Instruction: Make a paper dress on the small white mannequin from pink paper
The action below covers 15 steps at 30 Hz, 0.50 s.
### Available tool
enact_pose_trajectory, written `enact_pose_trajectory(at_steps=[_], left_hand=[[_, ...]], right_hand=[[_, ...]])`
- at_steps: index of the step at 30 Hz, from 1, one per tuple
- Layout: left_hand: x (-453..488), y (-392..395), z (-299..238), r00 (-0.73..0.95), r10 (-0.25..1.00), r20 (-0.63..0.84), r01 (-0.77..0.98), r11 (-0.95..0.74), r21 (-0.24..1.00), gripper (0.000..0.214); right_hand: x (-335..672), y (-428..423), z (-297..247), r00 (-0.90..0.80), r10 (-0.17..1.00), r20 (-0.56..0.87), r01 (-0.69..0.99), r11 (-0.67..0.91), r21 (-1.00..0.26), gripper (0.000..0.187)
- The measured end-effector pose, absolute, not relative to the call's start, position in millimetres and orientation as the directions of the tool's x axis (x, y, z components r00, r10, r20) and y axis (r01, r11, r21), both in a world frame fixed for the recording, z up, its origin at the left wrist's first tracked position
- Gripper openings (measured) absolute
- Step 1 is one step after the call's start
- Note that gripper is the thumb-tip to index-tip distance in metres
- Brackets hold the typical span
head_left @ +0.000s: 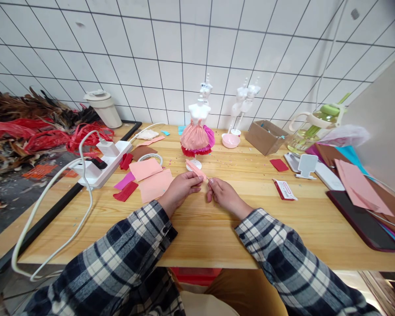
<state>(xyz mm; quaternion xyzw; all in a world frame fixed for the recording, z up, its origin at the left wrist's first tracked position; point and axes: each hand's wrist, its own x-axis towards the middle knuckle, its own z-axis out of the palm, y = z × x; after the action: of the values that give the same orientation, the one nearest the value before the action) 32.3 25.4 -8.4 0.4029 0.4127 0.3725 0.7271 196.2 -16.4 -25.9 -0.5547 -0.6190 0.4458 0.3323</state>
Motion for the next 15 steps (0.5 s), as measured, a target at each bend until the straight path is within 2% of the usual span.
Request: enact_pose_trajectory(at_steps=[9, 15], left_hand=[[32, 26, -8, 0.388, 0.867, -0.312, -0.209, 0.413, 0.887, 0.029], [31, 28, -9, 0.392, 0.858, -0.333, -0.224, 0.440, 0.870, 0.028]], right_hand=[[199, -16, -22, -0.182, 0.980, -0.084, 0.401, -0.004, -0.916, 0.045], [216, -13, -16, -0.189, 0.982, -0.022, 0.413, 0.059, -0.909, 0.051]])
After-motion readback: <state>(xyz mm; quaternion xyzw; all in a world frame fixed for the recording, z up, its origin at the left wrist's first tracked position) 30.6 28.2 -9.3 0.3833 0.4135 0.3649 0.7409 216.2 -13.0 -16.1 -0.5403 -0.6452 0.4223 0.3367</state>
